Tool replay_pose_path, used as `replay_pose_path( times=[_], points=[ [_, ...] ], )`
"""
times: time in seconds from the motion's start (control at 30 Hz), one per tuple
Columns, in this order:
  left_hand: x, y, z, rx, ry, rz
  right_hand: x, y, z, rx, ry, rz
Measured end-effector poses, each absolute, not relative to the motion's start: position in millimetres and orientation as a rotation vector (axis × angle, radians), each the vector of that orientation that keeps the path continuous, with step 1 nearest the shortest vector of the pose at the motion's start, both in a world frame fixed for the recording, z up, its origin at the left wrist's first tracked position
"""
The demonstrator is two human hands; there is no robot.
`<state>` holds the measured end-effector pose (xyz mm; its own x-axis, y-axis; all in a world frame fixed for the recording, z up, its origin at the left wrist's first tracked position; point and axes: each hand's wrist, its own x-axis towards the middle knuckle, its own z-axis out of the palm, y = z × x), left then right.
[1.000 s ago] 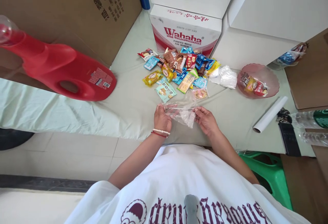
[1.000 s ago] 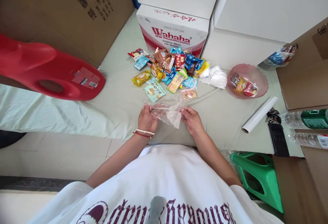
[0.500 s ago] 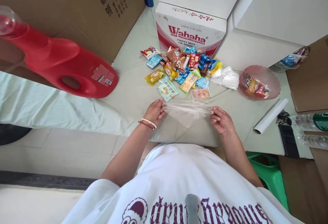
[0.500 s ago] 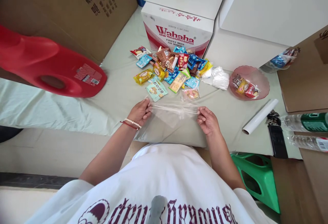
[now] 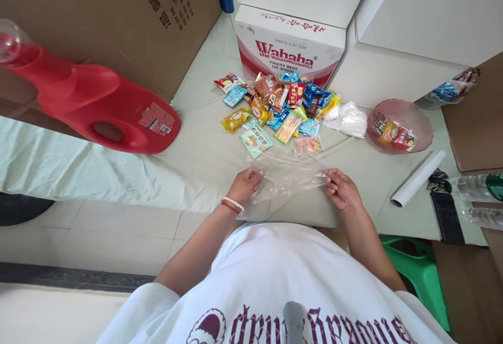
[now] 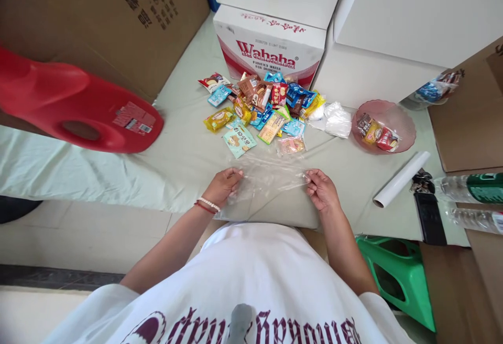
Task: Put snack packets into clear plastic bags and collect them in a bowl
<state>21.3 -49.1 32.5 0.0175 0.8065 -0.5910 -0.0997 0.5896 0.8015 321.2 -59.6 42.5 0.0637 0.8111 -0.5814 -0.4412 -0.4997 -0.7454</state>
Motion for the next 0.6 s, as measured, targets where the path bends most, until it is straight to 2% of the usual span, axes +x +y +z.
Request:
replay_pose_path(
  times=[0.13,0.27,0.37,0.47,0.6],
  points=[
    [-11,-76,33,0.974,1.615,0.564,340,-72,38,-1.568,-0.691,1.517],
    [-22,-96,51,1.729,2.054,0.731,342,-88,27,-1.655,-0.864,1.419],
    [-6,-92,65,2.326,1.785,0.842,337,-92,23,-1.691,-0.971,1.371],
    [20,-72,59,2.568,1.327,0.603,336,-91,27,-1.776,-1.248,1.222],
    [35,-56,26,2.551,1.397,0.231,355,-97,32,-1.921,-1.563,0.929]
  ],
)
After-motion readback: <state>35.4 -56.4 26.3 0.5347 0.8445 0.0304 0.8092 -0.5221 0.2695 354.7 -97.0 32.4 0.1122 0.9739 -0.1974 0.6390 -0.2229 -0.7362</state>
